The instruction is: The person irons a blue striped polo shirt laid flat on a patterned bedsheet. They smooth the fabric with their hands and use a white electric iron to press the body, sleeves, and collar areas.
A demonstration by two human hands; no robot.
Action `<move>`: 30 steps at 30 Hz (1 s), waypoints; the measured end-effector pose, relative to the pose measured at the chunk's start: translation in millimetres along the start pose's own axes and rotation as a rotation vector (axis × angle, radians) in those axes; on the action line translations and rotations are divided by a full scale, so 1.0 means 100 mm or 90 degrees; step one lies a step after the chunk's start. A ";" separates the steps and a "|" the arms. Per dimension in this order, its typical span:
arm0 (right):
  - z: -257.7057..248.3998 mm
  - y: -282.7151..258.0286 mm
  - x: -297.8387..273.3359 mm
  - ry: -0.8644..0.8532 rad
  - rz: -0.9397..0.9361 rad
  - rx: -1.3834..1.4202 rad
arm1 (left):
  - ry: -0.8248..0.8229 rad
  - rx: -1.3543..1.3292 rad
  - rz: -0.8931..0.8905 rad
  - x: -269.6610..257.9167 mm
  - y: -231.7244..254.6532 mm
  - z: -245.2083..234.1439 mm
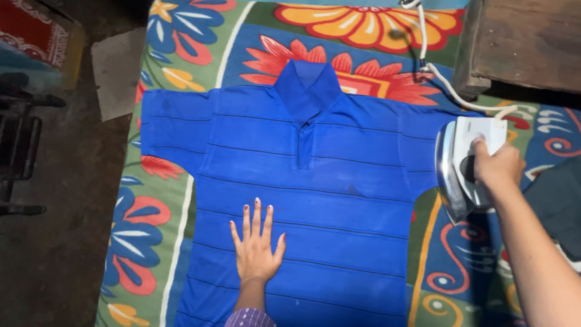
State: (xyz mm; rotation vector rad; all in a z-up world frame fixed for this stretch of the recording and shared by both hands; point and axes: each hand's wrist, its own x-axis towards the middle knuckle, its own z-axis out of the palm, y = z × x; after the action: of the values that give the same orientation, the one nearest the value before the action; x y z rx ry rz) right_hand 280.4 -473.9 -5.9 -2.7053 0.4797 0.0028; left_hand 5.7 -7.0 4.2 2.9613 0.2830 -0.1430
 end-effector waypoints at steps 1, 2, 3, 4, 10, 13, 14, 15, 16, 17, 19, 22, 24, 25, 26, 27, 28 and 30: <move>-0.04 -0.08 0.04 0.000 -0.005 0.001 | 0.001 -0.001 0.001 0.00 0.00 -0.01; -0.08 -0.18 0.09 -0.014 0.036 0.033 | 0.003 -0.002 0.001 0.00 0.00 -0.01; -0.14 -0.26 0.12 -0.033 0.079 0.060 | 0.001 -0.005 0.002 -0.01 -0.01 -0.01; -0.17 -0.35 0.09 -0.052 0.123 0.087 | 0.000 -0.007 0.003 0.01 -0.02 0.00; -0.31 -0.64 -0.59 -0.119 0.106 0.154 | -0.016 -0.008 -0.003 0.01 0.00 -0.01; -0.32 -0.81 -0.38 -0.179 0.135 0.247 | -0.018 -0.004 -0.006 -0.01 -0.01 -0.01; -0.29 -0.84 -0.29 -0.168 0.116 0.250 | -0.021 -0.004 -0.008 -0.01 -0.01 0.00; -0.26 -0.87 -0.22 -0.158 0.096 0.253 | -0.021 -0.004 -0.007 -0.01 -0.01 0.01; -0.22 -0.85 -0.19 -0.148 0.077 0.255 | -0.020 -0.003 -0.006 -0.01 -0.01 0.01; -0.18 -0.82 -0.22 -0.137 0.079 0.237 | -0.019 -0.003 -0.004 -0.01 -0.01 0.01; -0.09 -0.71 -0.30 -0.112 0.079 0.201 | -0.014 -0.009 -0.004 -0.01 0.00 -0.01; 0.01 -0.55 -0.49 -0.012 -0.197 0.085 | -0.010 -0.020 -0.006 0.03 0.00 -0.03; 0.00 -0.60 -0.43 -0.061 -0.115 0.088 | -0.018 -0.024 -0.009 -0.03 0.00 -0.05; 0.00 -0.67 -0.36 -0.081 -0.074 0.091 | -0.017 -0.025 -0.004 -0.01 0.00 -0.04; 0.02 -0.75 -0.29 -0.098 -0.052 0.112 | -0.016 -0.027 0.000 0.01 -0.01 -0.03; 0.04 -0.81 -0.20 -0.115 -0.030 0.130 | -0.013 -0.027 -0.003 0.01 0.00 -0.02; 0.06 -0.83 -0.11 -0.131 -0.007 0.147 | -0.010 -0.027 -0.006 0.02 0.00 0.00; 0.17 -0.81 0.01 -0.071 -0.069 0.125 | -0.012 -0.021 -0.009 -0.01 0.00 0.01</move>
State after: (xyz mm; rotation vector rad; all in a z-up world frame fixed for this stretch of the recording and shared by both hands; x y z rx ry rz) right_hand 309.3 -398.2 8.8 -2.5183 0.2830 0.0733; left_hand 4.5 -7.7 3.0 2.9236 0.3005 -0.1650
